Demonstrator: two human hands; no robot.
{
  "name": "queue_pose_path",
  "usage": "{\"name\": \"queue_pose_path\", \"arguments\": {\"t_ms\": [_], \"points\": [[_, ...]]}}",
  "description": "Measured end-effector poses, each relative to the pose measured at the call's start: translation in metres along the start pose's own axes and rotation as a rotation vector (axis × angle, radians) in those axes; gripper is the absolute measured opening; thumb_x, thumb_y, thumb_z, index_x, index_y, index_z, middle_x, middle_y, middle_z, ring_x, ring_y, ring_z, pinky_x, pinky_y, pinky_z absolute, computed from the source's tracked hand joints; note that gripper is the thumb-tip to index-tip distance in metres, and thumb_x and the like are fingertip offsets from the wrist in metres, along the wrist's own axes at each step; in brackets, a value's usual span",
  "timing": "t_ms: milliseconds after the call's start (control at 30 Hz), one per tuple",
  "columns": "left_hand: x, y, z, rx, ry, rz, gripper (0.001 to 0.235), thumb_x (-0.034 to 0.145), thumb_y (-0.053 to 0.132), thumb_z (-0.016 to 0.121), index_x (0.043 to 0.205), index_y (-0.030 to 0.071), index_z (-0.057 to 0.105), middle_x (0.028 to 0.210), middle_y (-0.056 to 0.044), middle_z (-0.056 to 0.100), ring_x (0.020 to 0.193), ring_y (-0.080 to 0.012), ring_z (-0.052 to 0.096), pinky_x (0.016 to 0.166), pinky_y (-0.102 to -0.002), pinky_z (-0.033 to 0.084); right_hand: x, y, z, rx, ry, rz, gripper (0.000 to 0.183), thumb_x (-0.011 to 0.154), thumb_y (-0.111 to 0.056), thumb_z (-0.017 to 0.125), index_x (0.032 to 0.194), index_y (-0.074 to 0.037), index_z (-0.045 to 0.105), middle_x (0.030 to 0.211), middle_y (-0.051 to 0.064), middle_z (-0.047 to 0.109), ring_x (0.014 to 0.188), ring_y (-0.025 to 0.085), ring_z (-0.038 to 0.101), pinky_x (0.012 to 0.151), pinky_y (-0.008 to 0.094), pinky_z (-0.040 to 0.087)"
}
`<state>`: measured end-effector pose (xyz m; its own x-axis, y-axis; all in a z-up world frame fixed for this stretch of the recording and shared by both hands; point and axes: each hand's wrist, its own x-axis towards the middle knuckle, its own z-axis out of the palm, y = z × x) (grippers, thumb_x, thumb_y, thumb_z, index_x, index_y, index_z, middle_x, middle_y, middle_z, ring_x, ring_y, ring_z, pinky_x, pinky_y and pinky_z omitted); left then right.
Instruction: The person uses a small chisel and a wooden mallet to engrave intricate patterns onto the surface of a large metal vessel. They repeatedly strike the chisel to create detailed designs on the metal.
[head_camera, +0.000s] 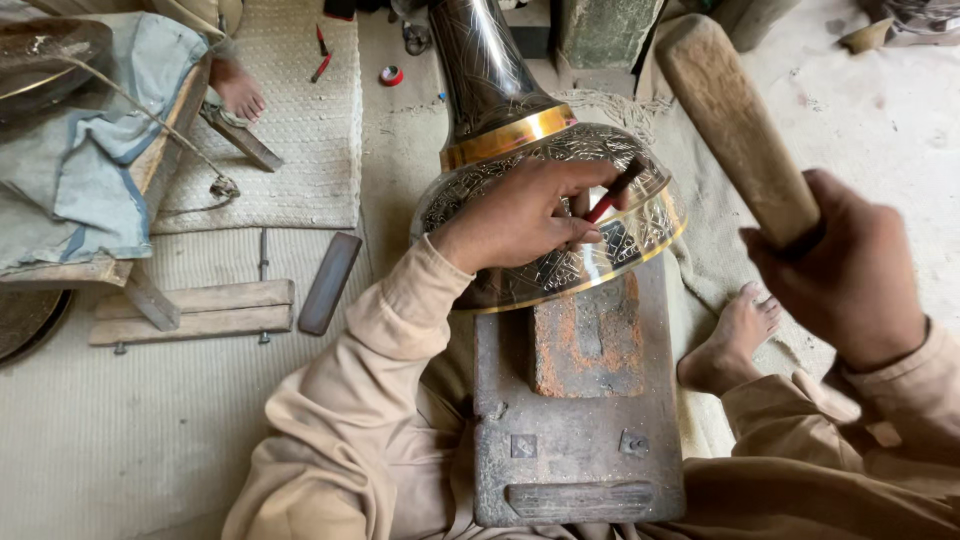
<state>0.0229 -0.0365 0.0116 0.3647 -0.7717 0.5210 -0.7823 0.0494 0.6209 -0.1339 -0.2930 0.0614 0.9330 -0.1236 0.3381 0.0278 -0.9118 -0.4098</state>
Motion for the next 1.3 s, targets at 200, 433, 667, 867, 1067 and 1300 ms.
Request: {"name": "queue_pose_path", "arguments": {"t_ms": [200,433,667,867,1067,1300], "points": [[0.008,-0.003,0.004,-0.04,-0.193,-0.141,0.044,0.088,0.011,0.079,0.13,0.015,0.066,0.112,-0.003,0.076,0.088,-0.013,0.075,0.083,-0.033,0.063,-0.013,0.023,0.03,0.282,0.059,-0.037,0.026,0.094,-0.015,0.078,0.11,0.0,0.064,0.084,0.011,0.068,0.071,0.013,0.061,0.072,0.031,0.053],[-0.005,0.006,0.005,-0.03,0.004,-0.216,0.049,0.086,0.014,0.085,0.131,0.012,0.065,0.104,-0.002,0.077,0.077,-0.0104,0.069,0.07,-0.032,0.06,-0.005,0.025,0.017,0.117,-0.048,-0.013,0.028,0.091,-0.015,0.079,0.111,-0.001,0.066,0.08,0.013,0.068,0.07,0.019,0.062,0.066,0.035,0.052],[-0.01,0.013,0.002,-0.083,0.039,-0.271,0.047,0.085,0.012,0.084,0.129,0.009,0.067,0.091,0.0,0.073,0.071,-0.0097,0.064,0.065,-0.03,0.058,-0.007,0.027,0.006,-0.057,-0.059,-0.026,0.03,0.089,-0.016,0.081,0.112,-0.003,0.069,0.076,0.016,0.07,0.059,0.021,0.067,0.058,0.036,0.054],[0.001,0.012,-0.007,-0.041,-0.138,-0.252,0.04,0.086,0.013,0.083,0.124,0.009,0.07,0.093,-0.003,0.077,0.078,-0.0099,0.072,0.073,-0.031,0.06,-0.012,0.051,0.027,0.041,-0.032,-0.072,0.034,0.091,-0.021,0.08,0.115,-0.003,0.065,0.083,0.015,0.072,0.065,0.02,0.069,0.066,0.036,0.058],[0.009,0.005,-0.003,-0.036,-0.219,-0.123,0.05,0.084,0.018,0.084,0.13,0.011,0.067,0.112,-0.004,0.076,0.085,-0.0129,0.075,0.079,-0.032,0.062,-0.026,0.062,0.047,0.13,0.046,-0.063,0.028,0.094,-0.017,0.082,0.107,-0.001,0.063,0.08,0.013,0.068,0.065,0.021,0.065,0.061,0.034,0.054],[-0.009,0.019,0.0,-0.068,-0.022,-0.137,0.053,0.09,0.014,0.08,0.14,0.013,0.061,0.113,-0.006,0.076,0.089,-0.0144,0.075,0.081,-0.03,0.065,-0.023,0.047,0.044,0.203,0.004,-0.016,0.027,0.089,-0.013,0.081,0.102,0.0,0.061,0.078,0.011,0.066,0.067,0.017,0.062,0.063,0.033,0.051]]}}
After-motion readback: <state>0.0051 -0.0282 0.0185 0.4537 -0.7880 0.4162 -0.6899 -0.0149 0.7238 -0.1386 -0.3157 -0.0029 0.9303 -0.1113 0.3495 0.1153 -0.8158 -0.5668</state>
